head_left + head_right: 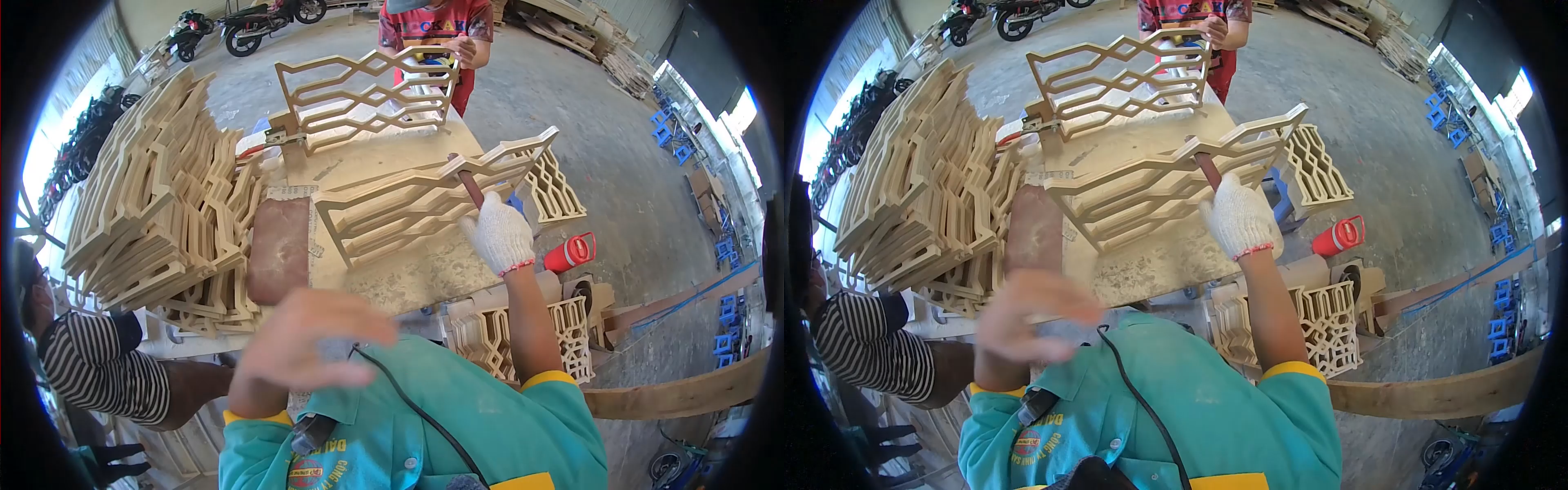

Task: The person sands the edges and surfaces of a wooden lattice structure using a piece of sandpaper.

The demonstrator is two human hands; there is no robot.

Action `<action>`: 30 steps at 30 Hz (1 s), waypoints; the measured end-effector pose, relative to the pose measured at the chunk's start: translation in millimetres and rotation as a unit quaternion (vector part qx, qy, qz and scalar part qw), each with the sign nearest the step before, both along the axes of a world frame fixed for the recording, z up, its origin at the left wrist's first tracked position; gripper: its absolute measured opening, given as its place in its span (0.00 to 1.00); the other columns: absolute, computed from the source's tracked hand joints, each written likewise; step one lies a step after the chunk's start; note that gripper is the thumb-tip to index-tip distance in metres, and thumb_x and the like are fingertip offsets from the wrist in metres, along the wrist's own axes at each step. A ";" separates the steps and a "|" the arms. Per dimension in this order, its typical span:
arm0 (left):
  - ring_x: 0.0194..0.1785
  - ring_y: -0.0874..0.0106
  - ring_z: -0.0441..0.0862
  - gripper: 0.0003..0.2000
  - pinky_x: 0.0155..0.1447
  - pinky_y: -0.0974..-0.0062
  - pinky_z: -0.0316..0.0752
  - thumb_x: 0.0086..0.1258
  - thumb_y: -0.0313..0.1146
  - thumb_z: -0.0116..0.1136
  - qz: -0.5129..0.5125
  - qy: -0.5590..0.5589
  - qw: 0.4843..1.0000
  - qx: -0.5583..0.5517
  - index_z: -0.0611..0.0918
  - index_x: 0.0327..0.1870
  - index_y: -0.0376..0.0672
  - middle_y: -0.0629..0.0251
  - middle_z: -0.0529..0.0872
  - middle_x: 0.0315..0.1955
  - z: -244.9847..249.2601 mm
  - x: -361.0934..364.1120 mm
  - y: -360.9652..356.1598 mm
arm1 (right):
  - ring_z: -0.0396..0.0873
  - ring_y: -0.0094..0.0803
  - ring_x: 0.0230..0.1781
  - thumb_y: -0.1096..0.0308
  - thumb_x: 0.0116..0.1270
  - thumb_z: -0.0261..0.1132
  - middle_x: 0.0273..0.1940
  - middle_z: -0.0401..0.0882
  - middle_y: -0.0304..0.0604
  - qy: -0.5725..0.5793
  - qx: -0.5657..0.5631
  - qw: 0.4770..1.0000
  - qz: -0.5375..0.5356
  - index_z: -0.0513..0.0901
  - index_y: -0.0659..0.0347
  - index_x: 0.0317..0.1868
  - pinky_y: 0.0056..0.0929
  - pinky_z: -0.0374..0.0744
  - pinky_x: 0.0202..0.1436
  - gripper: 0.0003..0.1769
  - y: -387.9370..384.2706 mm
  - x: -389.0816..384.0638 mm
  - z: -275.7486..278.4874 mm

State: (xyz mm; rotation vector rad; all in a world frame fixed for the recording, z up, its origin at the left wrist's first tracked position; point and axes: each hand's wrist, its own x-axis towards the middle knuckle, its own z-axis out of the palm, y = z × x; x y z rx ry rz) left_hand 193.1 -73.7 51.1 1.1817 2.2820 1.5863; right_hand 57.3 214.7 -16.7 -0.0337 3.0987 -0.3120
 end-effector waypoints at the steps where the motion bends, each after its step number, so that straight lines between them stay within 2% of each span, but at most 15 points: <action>1: 0.42 0.56 0.87 0.17 0.43 0.65 0.80 0.66 0.48 0.65 -0.150 0.057 0.985 -0.059 0.87 0.42 0.43 0.57 0.89 0.41 23.1 2.8 -19.0 | 0.86 0.55 0.39 0.51 0.64 0.68 0.33 0.85 0.61 0.000 0.000 1.000 -0.001 0.75 0.68 0.47 0.50 0.83 0.42 0.26 1.2 0.6 -0.8; 4: 0.25 0.69 0.80 0.11 0.25 0.73 0.71 0.66 0.43 0.66 -0.323 0.090 0.941 -0.035 0.87 0.37 0.45 0.69 0.87 0.26 66.6 46.8 -54.4 | 0.86 0.55 0.39 0.51 0.64 0.69 0.34 0.85 0.61 -0.007 -0.011 1.000 -0.012 0.75 0.69 0.47 0.50 0.83 0.42 0.27 1.4 5.2 0.2; 5: 0.13 0.78 0.72 0.13 0.18 0.79 0.64 0.69 0.43 0.68 -0.282 0.280 0.904 0.157 0.87 0.40 0.41 0.73 0.83 0.20 59.2 64.2 -47.8 | 0.86 0.56 0.39 0.51 0.64 0.69 0.34 0.85 0.61 -0.006 -0.011 1.000 -0.013 0.75 0.69 0.47 0.50 0.83 0.42 0.27 2.4 7.3 -0.7; 11: 0.20 0.77 0.72 0.10 0.23 0.76 0.65 0.47 0.40 0.64 -0.412 0.161 0.895 -0.064 0.77 0.20 0.46 0.74 0.72 0.18 72.9 79.8 -17.3 | 0.86 0.57 0.39 0.50 0.64 0.69 0.34 0.85 0.63 0.003 -0.021 1.000 -0.011 0.75 0.69 0.48 0.50 0.83 0.42 0.28 3.6 8.4 -5.1; 12: 0.19 0.77 0.71 0.11 0.21 0.74 0.63 0.49 0.40 0.63 -0.406 0.188 0.892 -0.065 0.73 0.17 0.48 0.74 0.71 0.18 68.8 86.0 -17.2 | 0.86 0.57 0.39 0.50 0.64 0.69 0.34 0.85 0.63 0.005 -0.023 1.000 -0.012 0.75 0.70 0.48 0.51 0.83 0.43 0.29 3.1 8.8 -4.1; 16: 0.19 0.77 0.71 0.10 0.22 0.75 0.64 0.51 0.38 0.62 -0.391 0.180 0.902 -0.018 0.75 0.19 0.47 0.73 0.71 0.18 67.8 91.3 -18.2 | 0.86 0.58 0.39 0.49 0.64 0.69 0.34 0.84 0.63 0.014 -0.013 1.000 -0.007 0.75 0.70 0.49 0.51 0.82 0.42 0.29 3.8 10.3 -7.4; 18: 0.19 0.77 0.71 0.08 0.22 0.75 0.65 0.52 0.38 0.62 -0.398 0.152 0.904 0.006 0.77 0.21 0.46 0.73 0.72 0.19 69.8 86.2 -15.6 | 0.86 0.55 0.42 0.50 0.64 0.68 0.38 0.85 0.61 -0.002 -0.008 1.000 -0.018 0.76 0.68 0.50 0.49 0.83 0.45 0.28 2.1 12.2 -3.9; 22: 0.17 0.78 0.70 0.07 0.20 0.76 0.63 0.54 0.35 0.62 -0.376 0.168 0.911 -0.016 0.79 0.23 0.44 0.74 0.71 0.18 56.9 82.4 -5.5 | 0.86 0.54 0.43 0.51 0.64 0.67 0.39 0.85 0.61 0.020 0.008 1.000 0.005 0.76 0.68 0.51 0.48 0.83 0.46 0.28 5.9 10.0 -15.3; 25: 0.17 0.80 0.69 0.06 0.19 0.78 0.60 0.54 0.33 0.62 -0.361 0.189 0.913 -0.017 0.77 0.22 0.45 0.75 0.70 0.17 58.5 86.5 -11.0 | 0.86 0.54 0.42 0.50 0.64 0.67 0.38 0.85 0.61 -0.004 -0.001 1.000 -0.027 0.76 0.68 0.51 0.49 0.83 0.45 0.28 3.4 14.5 -7.6; 28: 0.16 0.82 0.66 0.06 0.18 0.81 0.54 0.56 0.30 0.61 -0.326 0.210 0.918 0.077 0.76 0.22 0.46 0.77 0.67 0.15 73.1 84.0 -14.2 | 0.86 0.54 0.41 0.50 0.65 0.66 0.37 0.85 0.61 0.000 -0.003 1.000 -0.024 0.76 0.68 0.50 0.49 0.83 0.44 0.28 4.7 16.7 -7.3; 29: 0.15 0.84 0.64 0.08 0.18 0.83 0.49 0.59 0.29 0.58 -0.301 0.248 0.911 0.135 0.74 0.22 0.48 0.76 0.69 0.15 76.1 83.9 -13.2 | 0.86 0.54 0.41 0.50 0.65 0.66 0.37 0.85 0.61 0.002 -0.005 1.000 -0.024 0.76 0.68 0.50 0.49 0.83 0.44 0.27 4.9 16.8 -7.8; 30: 0.15 0.84 0.65 0.08 0.18 0.83 0.49 0.61 0.29 0.57 -0.252 0.274 0.910 0.185 0.73 0.22 0.49 0.74 0.71 0.15 77.9 86.8 -8.3 | 0.86 0.54 0.41 0.50 0.65 0.66 0.37 0.85 0.61 0.002 -0.006 1.000 -0.025 0.76 0.68 0.50 0.49 0.83 0.44 0.27 5.1 16.9 -8.5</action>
